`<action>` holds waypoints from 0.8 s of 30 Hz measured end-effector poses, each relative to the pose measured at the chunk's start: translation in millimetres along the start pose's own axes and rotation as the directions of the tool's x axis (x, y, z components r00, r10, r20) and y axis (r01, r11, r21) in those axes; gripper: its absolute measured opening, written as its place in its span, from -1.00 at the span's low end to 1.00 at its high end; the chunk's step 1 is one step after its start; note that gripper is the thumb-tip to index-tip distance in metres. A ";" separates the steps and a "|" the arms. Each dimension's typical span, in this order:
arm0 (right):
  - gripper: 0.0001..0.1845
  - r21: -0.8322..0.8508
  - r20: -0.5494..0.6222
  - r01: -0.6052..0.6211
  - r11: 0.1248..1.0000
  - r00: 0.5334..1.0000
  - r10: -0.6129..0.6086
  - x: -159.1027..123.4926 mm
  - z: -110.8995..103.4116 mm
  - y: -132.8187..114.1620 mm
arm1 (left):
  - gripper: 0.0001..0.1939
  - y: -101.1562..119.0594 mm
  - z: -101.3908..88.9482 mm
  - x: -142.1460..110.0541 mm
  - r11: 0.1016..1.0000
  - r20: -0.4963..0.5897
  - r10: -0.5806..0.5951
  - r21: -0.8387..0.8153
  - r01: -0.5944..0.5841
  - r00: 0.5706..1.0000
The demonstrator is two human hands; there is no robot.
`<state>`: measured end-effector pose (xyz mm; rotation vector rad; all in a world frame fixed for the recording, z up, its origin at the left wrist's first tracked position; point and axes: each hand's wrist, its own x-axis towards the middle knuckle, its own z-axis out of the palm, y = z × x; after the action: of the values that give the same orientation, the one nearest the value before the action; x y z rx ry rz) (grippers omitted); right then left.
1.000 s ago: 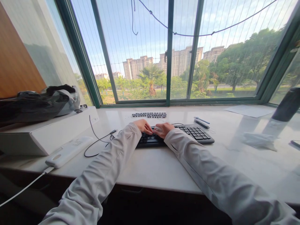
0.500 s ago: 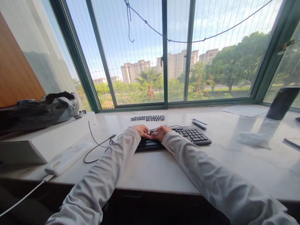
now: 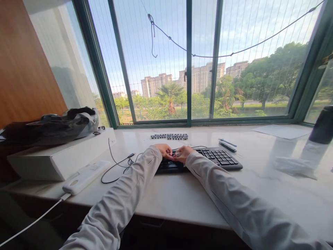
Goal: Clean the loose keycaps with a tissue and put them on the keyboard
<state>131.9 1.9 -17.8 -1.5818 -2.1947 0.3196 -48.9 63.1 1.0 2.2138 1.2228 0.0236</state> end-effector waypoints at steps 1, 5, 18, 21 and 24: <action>-0.55 -0.024 -0.009 -0.009 1.000 1.000 0.009 -0.3 -1.2 -1.2 | -0.49 -0.2 0.3 0.6 1.000 -0.002 0.005 -0.003 -0.005 1.000; -0.59 -0.054 0.009 -0.010 0.998 1.000 0.010 -1.3 -5.0 -3.9 | -0.54 0.5 0.9 0.9 1.000 -0.018 0.015 -0.015 -0.015 1.000; -0.69 0.027 0.041 0.005 1.000 0.999 -0.006 4.1 2.1 0.6 | -0.70 4.8 -1.0 -3.5 0.998 -0.055 0.041 0.044 -0.039 0.998; -0.72 0.065 0.056 -0.002 0.998 0.998 -0.002 5.8 3.2 1.2 | -0.73 5.1 -0.9 -3.1 0.998 -0.061 0.044 0.057 -0.040 0.997; -0.67 0.070 0.054 -0.018 0.997 0.998 0.014 5.8 2.7 0.0 | -0.73 5.9 -0.8 -2.4 0.997 -0.059 0.033 0.065 -0.029 0.998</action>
<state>129.0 7.5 -19.0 -1.5706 -2.1868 0.4444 -46.0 59.3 5.4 2.3022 1.2373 0.0642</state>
